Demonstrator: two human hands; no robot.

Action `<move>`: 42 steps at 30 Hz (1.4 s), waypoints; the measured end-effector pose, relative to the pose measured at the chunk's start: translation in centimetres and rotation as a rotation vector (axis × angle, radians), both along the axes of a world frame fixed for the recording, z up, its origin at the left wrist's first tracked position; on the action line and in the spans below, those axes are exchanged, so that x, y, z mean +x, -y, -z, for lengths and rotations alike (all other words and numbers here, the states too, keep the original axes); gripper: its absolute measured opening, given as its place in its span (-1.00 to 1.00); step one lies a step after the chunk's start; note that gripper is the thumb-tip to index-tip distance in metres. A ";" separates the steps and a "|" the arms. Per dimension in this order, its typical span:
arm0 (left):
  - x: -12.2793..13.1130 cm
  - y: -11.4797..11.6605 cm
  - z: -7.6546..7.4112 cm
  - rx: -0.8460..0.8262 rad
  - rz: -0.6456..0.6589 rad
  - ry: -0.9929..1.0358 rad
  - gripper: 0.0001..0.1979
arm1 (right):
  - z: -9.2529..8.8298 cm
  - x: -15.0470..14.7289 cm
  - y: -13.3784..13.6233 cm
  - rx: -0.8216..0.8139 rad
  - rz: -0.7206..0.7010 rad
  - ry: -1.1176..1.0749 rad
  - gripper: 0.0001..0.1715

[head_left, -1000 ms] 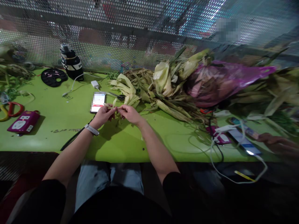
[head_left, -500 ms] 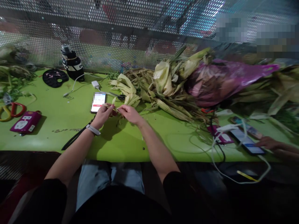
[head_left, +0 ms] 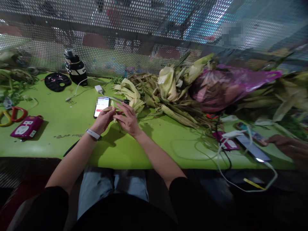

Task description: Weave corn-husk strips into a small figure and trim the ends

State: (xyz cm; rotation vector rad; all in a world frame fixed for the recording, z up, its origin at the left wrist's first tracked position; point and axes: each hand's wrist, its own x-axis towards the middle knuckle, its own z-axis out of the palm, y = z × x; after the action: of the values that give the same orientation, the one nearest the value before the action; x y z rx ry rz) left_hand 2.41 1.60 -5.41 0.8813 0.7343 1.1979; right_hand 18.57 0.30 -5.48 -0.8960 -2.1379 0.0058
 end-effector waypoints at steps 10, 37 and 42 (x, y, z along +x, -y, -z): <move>-0.4 0.3 -0.7 0.023 -0.127 -0.107 -0.67 | 0.2 0.1 0.2 -0.018 -0.012 -0.070 -0.74; 0.0 0.7 -1.2 0.127 -0.032 -0.163 -0.64 | -0.3 0.4 -0.2 -0.214 0.001 -0.395 -0.71; -0.1 0.5 -0.7 0.073 0.011 -0.247 -0.70 | -1.1 0.8 0.1 -0.512 0.013 -0.626 -0.53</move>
State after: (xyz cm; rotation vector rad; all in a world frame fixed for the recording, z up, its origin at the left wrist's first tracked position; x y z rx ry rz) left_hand 2.36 1.09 -4.67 1.1060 0.8869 1.1231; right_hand 19.33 0.17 -4.39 -1.0230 -1.5521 0.7566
